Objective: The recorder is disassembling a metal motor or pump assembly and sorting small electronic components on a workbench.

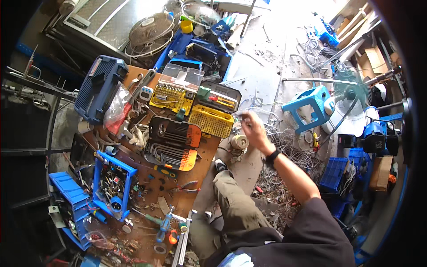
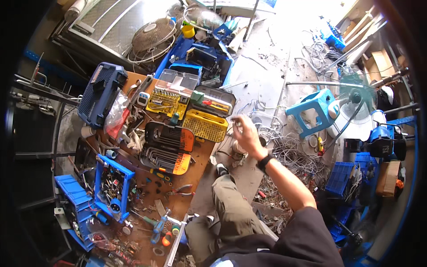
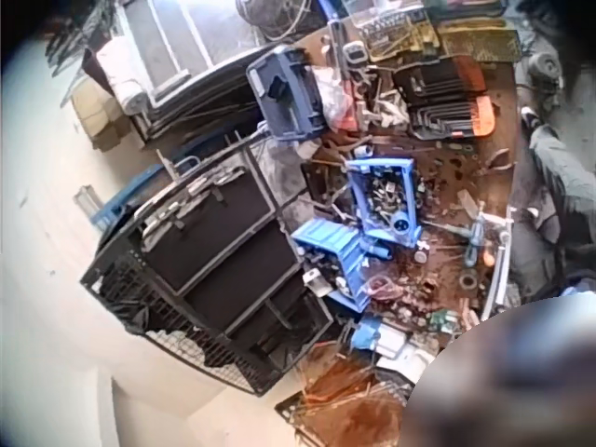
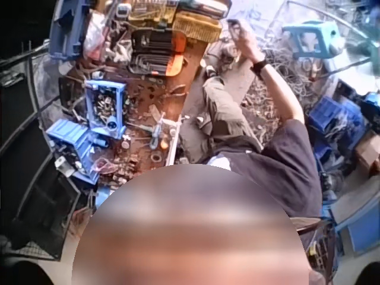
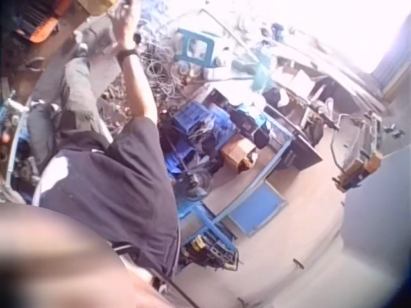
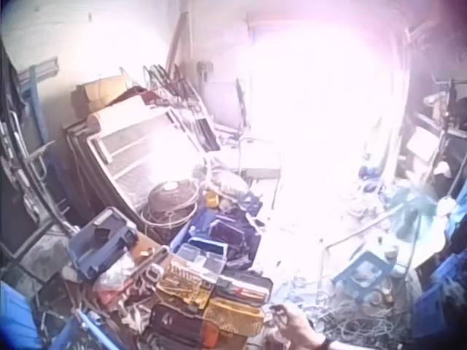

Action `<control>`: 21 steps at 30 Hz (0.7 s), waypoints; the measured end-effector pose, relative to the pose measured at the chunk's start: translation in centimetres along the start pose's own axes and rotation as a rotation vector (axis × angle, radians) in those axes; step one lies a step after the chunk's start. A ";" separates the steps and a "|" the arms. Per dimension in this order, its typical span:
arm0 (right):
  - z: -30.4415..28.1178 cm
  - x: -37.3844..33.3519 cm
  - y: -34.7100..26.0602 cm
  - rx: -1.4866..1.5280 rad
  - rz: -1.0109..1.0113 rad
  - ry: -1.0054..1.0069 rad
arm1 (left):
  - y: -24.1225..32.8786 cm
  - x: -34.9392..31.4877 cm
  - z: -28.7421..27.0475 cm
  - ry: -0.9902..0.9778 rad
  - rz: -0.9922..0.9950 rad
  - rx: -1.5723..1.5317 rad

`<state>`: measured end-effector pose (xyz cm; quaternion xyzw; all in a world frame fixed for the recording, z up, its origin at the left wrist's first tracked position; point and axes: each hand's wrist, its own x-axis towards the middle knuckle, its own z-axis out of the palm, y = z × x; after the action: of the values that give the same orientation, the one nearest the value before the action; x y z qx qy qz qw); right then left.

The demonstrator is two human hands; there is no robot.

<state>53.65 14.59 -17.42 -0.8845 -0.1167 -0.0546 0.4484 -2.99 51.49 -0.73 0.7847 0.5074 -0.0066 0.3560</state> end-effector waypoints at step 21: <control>2.1 13.4 4.4 0.071 0.123 -0.341 | 12.5 -0.1 2.8 -0.058 -0.241 -0.129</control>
<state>67.69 15.86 -19.43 -0.8701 -0.1385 0.1281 0.4554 7.93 46.98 4.10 0.6931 0.5868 -0.0396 0.4169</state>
